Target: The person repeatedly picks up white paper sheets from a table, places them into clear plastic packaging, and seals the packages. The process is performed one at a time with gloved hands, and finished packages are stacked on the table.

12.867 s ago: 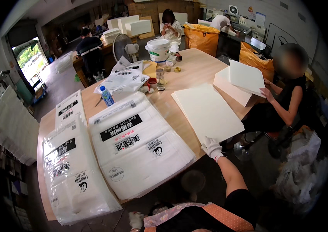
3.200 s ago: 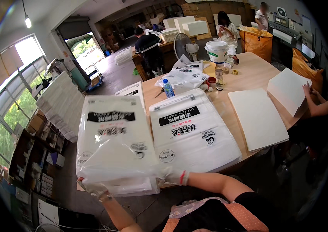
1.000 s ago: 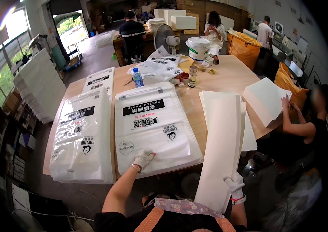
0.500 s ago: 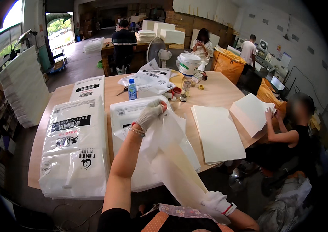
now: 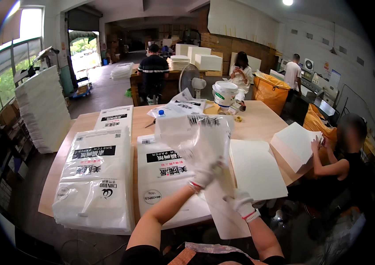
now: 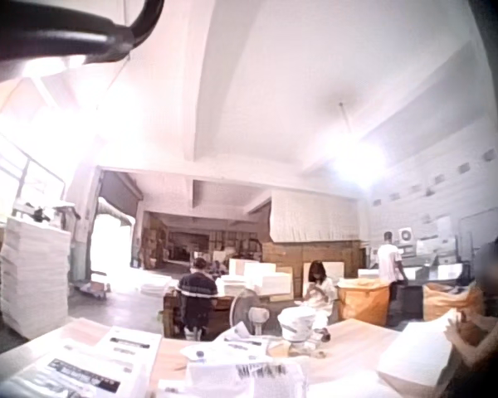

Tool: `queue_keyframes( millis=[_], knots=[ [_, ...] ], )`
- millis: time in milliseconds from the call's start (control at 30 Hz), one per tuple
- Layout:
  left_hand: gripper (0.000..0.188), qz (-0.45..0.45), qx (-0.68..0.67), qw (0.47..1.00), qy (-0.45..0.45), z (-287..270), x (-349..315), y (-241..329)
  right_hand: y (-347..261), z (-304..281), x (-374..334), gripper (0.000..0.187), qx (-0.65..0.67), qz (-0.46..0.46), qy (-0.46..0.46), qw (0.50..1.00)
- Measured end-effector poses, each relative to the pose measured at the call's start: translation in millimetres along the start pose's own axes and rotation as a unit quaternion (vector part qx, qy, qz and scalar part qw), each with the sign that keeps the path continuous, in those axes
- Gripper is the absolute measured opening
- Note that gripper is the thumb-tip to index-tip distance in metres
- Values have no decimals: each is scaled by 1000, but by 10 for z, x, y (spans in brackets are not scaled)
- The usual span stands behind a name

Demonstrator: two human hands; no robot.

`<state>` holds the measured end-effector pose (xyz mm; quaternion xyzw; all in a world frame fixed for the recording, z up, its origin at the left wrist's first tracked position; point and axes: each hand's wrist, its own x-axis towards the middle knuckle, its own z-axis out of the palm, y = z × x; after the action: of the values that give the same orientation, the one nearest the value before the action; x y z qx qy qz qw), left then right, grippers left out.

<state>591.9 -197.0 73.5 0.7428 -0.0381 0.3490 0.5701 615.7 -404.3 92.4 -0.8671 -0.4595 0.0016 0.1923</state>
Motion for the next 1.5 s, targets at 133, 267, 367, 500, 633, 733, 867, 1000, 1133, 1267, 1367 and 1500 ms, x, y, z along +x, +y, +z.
queue_keyframes(
  millis=[133, 267, 367, 500, 633, 733, 867, 1000, 1133, 1267, 1367, 1500],
  knots=[
    [24, -63, -45, 995, -63, 379, -205, 703, 517, 309, -52, 31, 52, -28, 84, 995],
    [32, 17, 314, 932, -182, 712, -291, 1022, 750, 657, 102, 38, 100, 91, 56, 989],
    [39, -13, 295, 952, -85, 284, -403, 586, 483, 130, 82, 49, 146, 31, 121, 981],
    [40, -46, 389, 908, -149, 327, -1019, 76, 1112, 836, 401, 57, 33, 83, 221, 971],
    [37, 268, 499, 820, -79, -156, -1332, -542, 1182, 942, 804, 53, 58, 201, -42, 977],
    [21, 0, 812, 582, -31, -1085, -1990, -911, 1348, 935, 804, 53, -1, 201, -96, 975],
    [16, -264, 251, 904, 223, -1020, -2216, -521, 1147, 713, 117, 50, 2, 143, -86, 986],
    [23, -390, 55, 905, 160, -535, -2831, 938, 813, 254, -1058, 48, 144, 91, -138, 976],
    [17, -401, -33, 910, 103, -414, -4183, 703, 584, 77, -1982, 47, 315, -26, -64, 947],
    [14, -326, 114, 914, 214, -310, -4373, 154, 684, 450, -1848, 46, 278, -37, 49, 959],
    [13, -294, 210, 894, 264, -401, -4027, 338, 1021, 429, -1818, 44, 145, 41, -64, 986],
    [12, -210, 160, 940, 217, -381, -3394, 692, 1652, 402, -2012, 24, 497, 152, -198, 831]
  ],
)
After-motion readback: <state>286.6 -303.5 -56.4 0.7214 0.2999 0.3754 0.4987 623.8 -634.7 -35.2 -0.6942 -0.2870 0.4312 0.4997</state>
